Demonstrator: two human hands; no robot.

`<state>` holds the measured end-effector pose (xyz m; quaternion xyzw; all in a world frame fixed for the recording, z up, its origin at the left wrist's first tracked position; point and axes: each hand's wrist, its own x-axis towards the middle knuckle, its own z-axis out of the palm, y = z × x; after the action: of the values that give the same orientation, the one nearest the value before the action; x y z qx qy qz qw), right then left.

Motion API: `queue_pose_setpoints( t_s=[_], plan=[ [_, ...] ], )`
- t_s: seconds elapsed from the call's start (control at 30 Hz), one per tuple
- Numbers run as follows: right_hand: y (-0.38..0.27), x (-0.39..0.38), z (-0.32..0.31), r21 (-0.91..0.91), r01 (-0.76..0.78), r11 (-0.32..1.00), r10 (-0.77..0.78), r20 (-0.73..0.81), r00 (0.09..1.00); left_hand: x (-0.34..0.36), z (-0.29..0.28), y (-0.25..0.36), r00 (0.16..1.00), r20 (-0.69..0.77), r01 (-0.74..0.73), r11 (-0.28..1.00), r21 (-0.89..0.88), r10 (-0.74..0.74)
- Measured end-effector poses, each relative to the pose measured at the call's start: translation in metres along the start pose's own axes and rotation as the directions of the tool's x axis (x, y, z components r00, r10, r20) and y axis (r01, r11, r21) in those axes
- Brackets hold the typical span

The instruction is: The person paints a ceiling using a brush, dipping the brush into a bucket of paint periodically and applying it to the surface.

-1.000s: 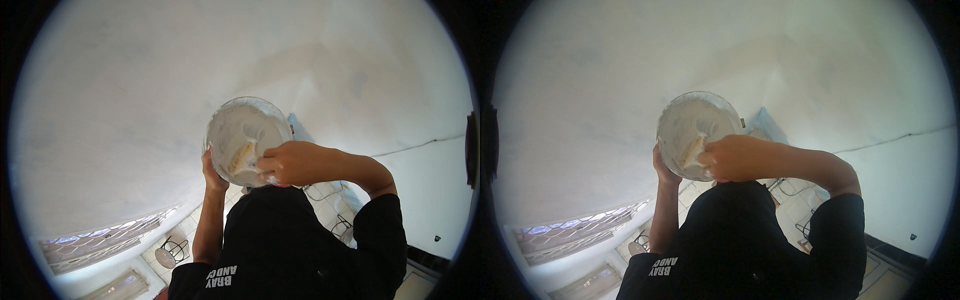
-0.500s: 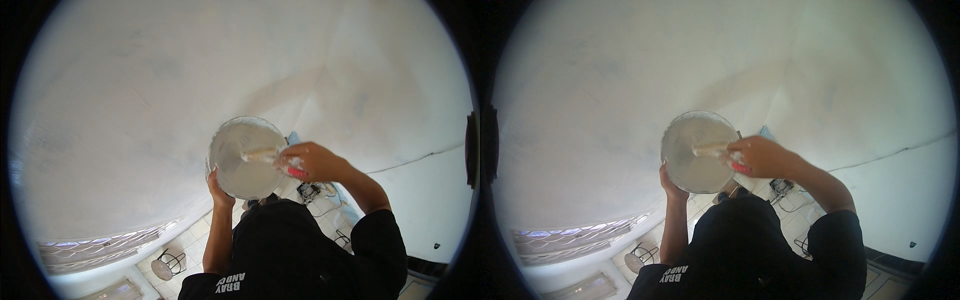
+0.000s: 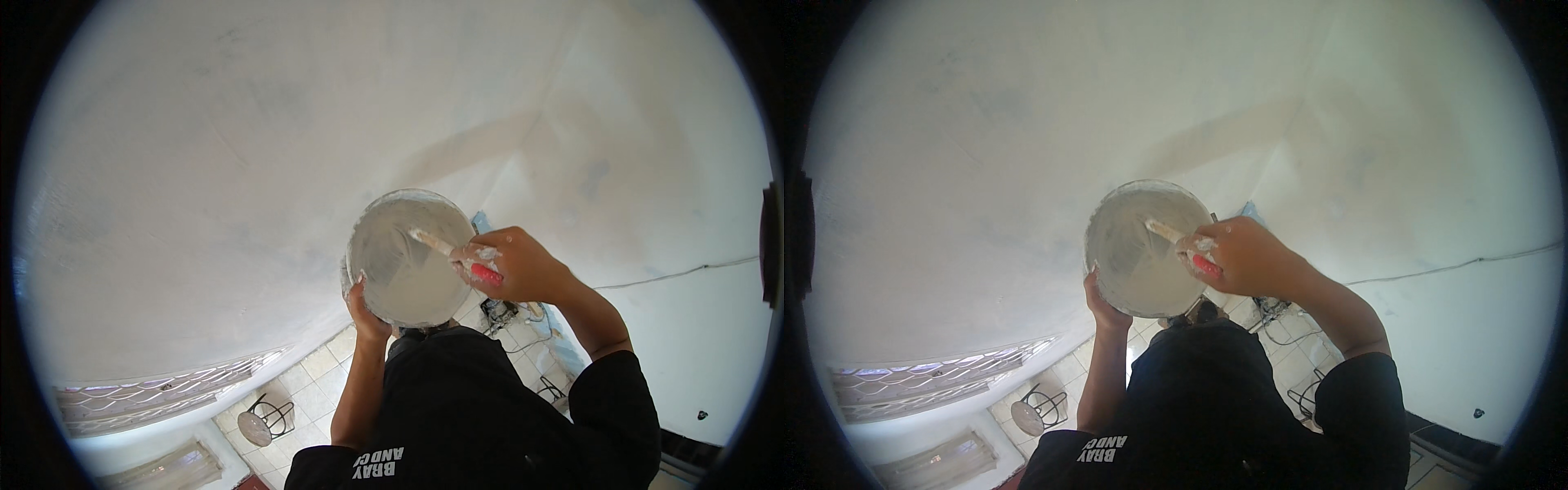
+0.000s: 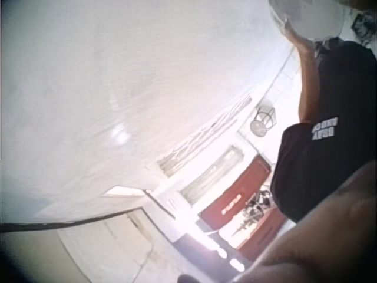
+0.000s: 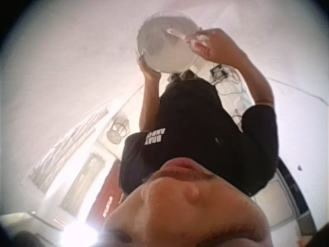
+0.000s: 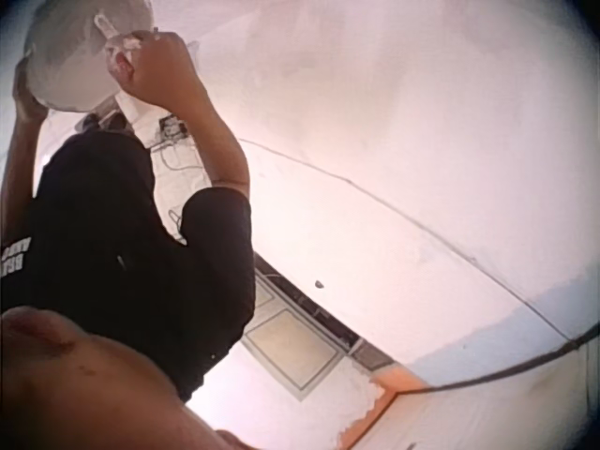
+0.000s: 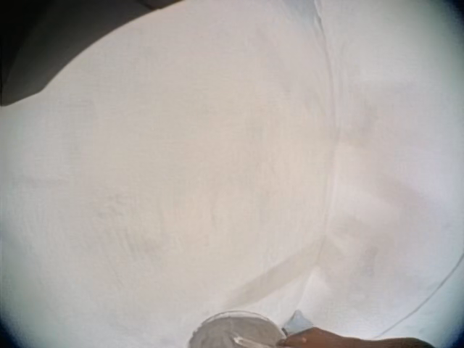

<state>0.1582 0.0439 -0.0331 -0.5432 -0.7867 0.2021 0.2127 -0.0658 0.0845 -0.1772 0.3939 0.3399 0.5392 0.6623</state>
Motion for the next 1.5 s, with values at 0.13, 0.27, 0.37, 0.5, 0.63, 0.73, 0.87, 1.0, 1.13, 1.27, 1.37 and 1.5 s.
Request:
queue_pose_setpoints(
  t_s=[0.13,0.27,0.37,0.5,0.63,0.73,0.87,1.0,1.13,1.27,1.37,1.5],
  plan=[
    [-0.001,-0.006,0.004,0.204,0.031,0.978,-0.01,-0.106,0.994,-0.001,0.006,0.003,0.998,-0.029,-0.048,0.998,0.045,0.049],
    [0.006,-0.006,-0.006,0.239,0.043,0.97,0.013,-0.23,0.973,0.005,0.008,0.002,0.991,-0.089,0.086,0.982,-0.166,-0.101],
    [0.004,-0.001,-0.007,0.312,-0.041,0.949,0.136,-0.288,0.948,0.004,0.011,0.004,0.979,-0.121,0.125,0.947,-0.295,-0.167],
    [0.006,0.003,0.002,0.449,-0.158,0.88,0.315,-0.301,0.9,-0.001,0.014,0.004,0.976,-0.128,0.14,0.957,-0.252,-0.177],
    [0.017,0.0,0.01,0.342,-0.18,0.922,0.265,-0.221,0.938,-0.005,0.015,0.008,0.969,-0.189,0.127,0.978,-0.165,-0.157],
    [0.013,0.0,0.009,0.38,-0.174,0.909,0.29,-0.272,0.918,-0.004,0.003,0.001,0.984,-0.141,0.085,0.98,-0.182,-0.112],
    [0.006,-0.004,0.003,0.436,-0.136,0.889,0.249,-0.211,0.945,-0.001,0.002,0.0,0.979,-0.164,0.094,0.98,-0.174,-0.123],
    [0.007,-0.009,0.013,0.27,-0.112,0.956,0.183,-0.254,0.95,0.0,0.001,-0.003,0.973,-0.116,0.165,0.955,-0.246,-0.198],
    [0.01,-0.001,0.02,0.367,-0.018,0.93,0.153,-0.343,0.927,0.006,-0.013,-0.018,0.965,-0.047,0.226,0.908,-0.352,-0.259],
    [0.022,-0.007,0.019,0.54,0.029,0.841,0.202,-0.363,0.909,0.009,-0.008,-0.008,0.969,-0.044,0.216,0.917,-0.336,-0.244],
    [0.016,-0.012,0.013,0.52,-0.144,0.842,0.339,-0.303,0.891,0.006,-0.018,0.008,0.969,-0.064,0.212,0.935,-0.285,-0.24],
    [0.024,-0.021,0.001,0.48,-0.041,0.876,0.235,-0.352,0.906,0.006,-0.006,0.02,0.969,-0.017,0.237,0.941,-0.243,-0.248]
  ],
)
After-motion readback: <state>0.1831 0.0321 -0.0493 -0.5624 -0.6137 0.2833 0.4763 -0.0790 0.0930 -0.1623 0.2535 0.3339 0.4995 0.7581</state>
